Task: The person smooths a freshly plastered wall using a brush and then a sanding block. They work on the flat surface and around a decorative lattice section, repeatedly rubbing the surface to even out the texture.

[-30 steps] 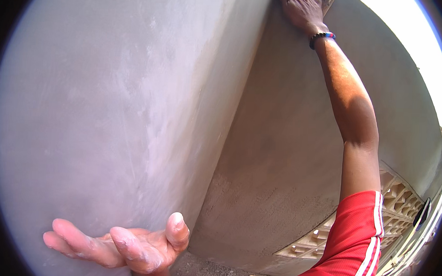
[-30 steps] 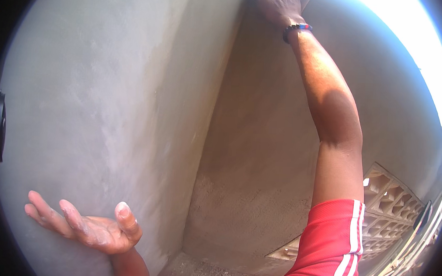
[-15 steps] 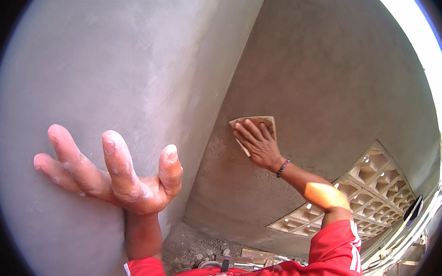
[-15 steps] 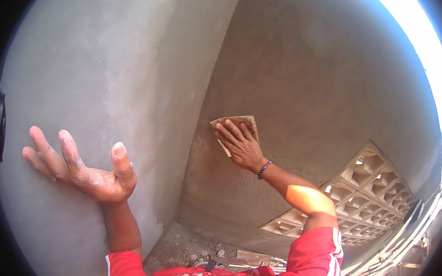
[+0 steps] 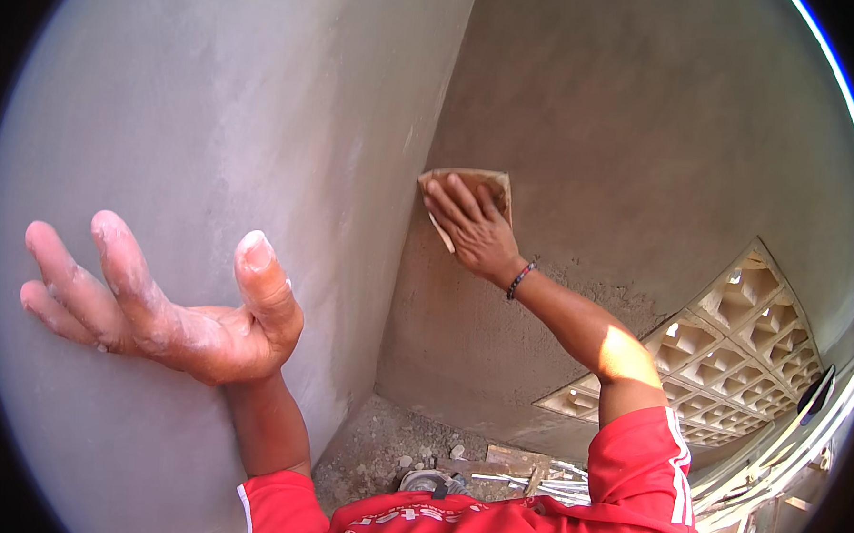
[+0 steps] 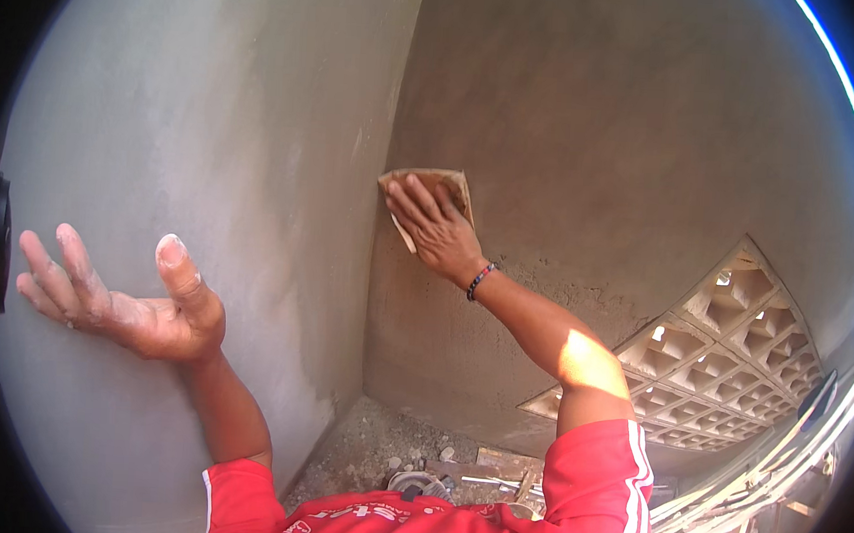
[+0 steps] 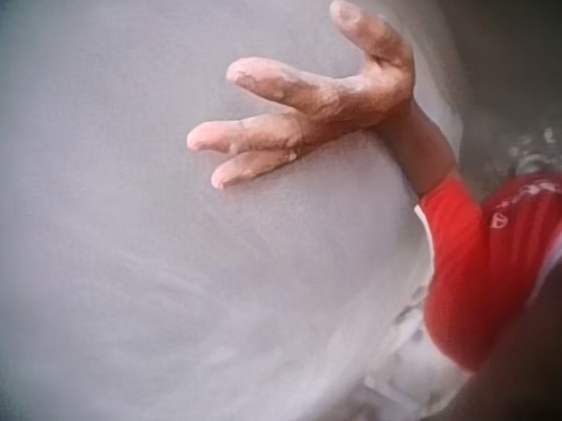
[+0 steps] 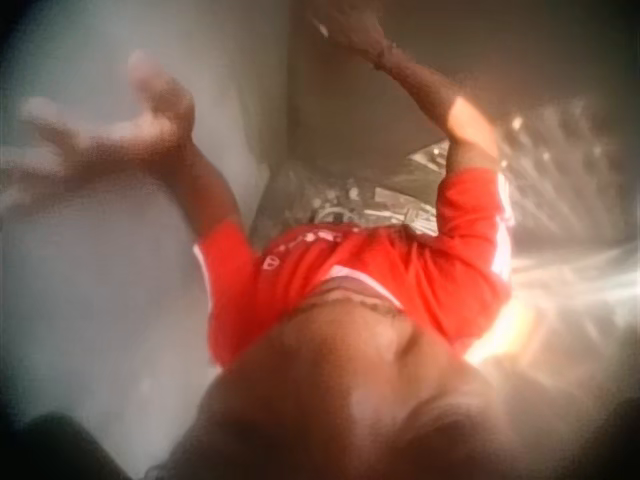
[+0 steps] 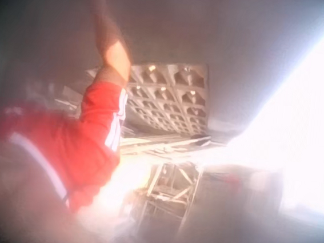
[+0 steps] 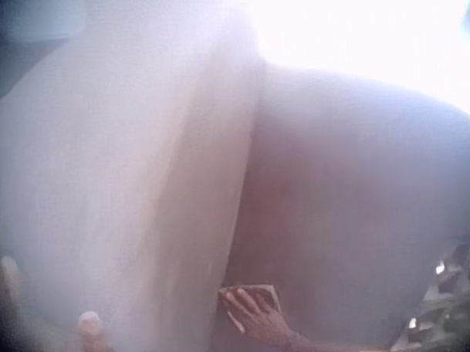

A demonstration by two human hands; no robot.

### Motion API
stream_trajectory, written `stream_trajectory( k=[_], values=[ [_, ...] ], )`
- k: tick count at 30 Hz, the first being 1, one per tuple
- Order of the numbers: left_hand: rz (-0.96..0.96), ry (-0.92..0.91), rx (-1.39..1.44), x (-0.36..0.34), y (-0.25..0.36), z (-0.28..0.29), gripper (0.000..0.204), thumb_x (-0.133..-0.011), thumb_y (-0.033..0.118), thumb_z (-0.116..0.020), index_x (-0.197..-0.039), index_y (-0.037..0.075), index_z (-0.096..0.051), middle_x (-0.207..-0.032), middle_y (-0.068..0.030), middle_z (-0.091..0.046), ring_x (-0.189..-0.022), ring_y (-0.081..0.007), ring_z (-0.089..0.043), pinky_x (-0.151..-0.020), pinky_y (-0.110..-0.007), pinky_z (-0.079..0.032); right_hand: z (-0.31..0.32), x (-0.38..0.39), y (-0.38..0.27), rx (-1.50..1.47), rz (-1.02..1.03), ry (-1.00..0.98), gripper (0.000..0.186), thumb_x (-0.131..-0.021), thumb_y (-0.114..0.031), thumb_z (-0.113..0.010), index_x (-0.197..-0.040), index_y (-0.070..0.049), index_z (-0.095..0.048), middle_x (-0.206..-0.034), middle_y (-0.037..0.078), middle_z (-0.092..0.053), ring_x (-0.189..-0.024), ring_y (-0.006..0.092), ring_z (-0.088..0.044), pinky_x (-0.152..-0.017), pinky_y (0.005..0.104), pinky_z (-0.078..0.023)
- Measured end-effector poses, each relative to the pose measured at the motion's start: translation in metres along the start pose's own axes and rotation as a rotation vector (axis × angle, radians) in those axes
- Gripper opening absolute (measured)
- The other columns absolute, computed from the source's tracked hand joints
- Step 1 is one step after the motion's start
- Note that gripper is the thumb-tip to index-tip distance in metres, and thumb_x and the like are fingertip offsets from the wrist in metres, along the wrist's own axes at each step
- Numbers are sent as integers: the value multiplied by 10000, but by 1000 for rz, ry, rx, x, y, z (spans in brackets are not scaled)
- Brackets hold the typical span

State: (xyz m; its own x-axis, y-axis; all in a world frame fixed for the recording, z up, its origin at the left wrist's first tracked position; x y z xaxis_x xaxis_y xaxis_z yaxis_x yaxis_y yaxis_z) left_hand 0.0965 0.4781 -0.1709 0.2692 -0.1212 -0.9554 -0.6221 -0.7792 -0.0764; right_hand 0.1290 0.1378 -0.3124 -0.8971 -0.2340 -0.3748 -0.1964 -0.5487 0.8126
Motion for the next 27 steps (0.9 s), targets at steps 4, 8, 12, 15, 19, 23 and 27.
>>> stream_trajectory(
  k=[4, 8, 12, 15, 19, 23, 27],
  values=[
    [-21, -3, -1, 5, 4, -7, 589, -871, 259, -597, -1370, 1, -420, -1402, -193, -459, -1386, -394, -339, -1153, -589, -147, -15, 68, 10, -178, 196, -113, 640, -953, -391, -405, -1543, -215, -230, -1632, -20, -74, -1502, 205, -46, -1239, 445, -27],
    [-227, 51, -51, -7, 3, 2, 576, -870, 231, -597, -1362, -2, -411, -1389, -192, -474, -1362, -402, -377, -1143, -604, -162, 110, -32, 214, 112, -402, 349, 527, -985, -431, -455, -1478, -254, -394, -1584, -9, -271, -1477, 266, -174, -1164, 557, -162],
    [-205, 51, -39, -1, 0, 2, 577, -870, 213, -594, -1370, -9, -411, -1359, -187, -497, -1328, -427, -415, -1138, -611, -174, 117, -81, 203, 97, -586, 524, 507, -976, -398, -480, -1437, -191, -450, -1565, 7, -309, -1455, 336, -209, -1136, 597, -176],
    [-128, 32, -58, -4, -4, 3, 576, -872, 223, -587, -1374, -2, -414, -1383, -179, -469, -1349, -431, -384, -1141, -611, -168, 42, -59, 60, -17, -283, 109, 585, -953, -264, -443, -1518, -170, -324, -1622, 27, -161, -1503, 283, -88, -1188, 561, -23],
    [40, -22, -34, 1, 1, 0, 570, -882, 255, -561, -1378, 9, -426, -1432, -185, -413, -1396, -427, -302, -1147, -600, -155, 9, 5, 26, -286, -6, 6, 581, -953, -253, -439, -1520, -203, -322, -1620, 11, -163, -1504, 262, -78, -1202, 531, 3],
    [29, -19, -64, -1, -3, 5, 600, -885, 283, -538, -1403, 9, -411, -1467, -235, -370, -1417, -441, -245, -1152, -591, -143, 106, -57, 193, -34, -313, 325, 606, -946, -405, -549, -1500, -239, -368, -1602, 1, -231, -1492, 245, -138, -1184, 525, -94],
    [-38, 7, -79, 3, 2, -1, 630, -924, 385, -491, -1441, 46, -369, -1470, -288, -329, -1365, -513, -319, -1138, -624, -152, 186, -123, 342, 306, -678, 546, 560, -1036, -421, -276, -1513, -130, -306, -1606, 104, -195, -1488, 312, -110, -1193, 518, -15]
  ],
)
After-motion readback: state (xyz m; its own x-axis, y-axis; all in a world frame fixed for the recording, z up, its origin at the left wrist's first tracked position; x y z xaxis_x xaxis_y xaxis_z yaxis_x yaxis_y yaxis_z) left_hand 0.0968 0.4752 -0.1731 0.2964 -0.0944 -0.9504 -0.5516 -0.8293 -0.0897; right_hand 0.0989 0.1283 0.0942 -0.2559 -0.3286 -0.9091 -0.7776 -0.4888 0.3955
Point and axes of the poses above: each hand's wrist, its own x-axis away from the middle knuckle, its own z-axis out of the back of the hand, y = z × x, the point moved 7 cm from there along -x, towards the middle knuckle
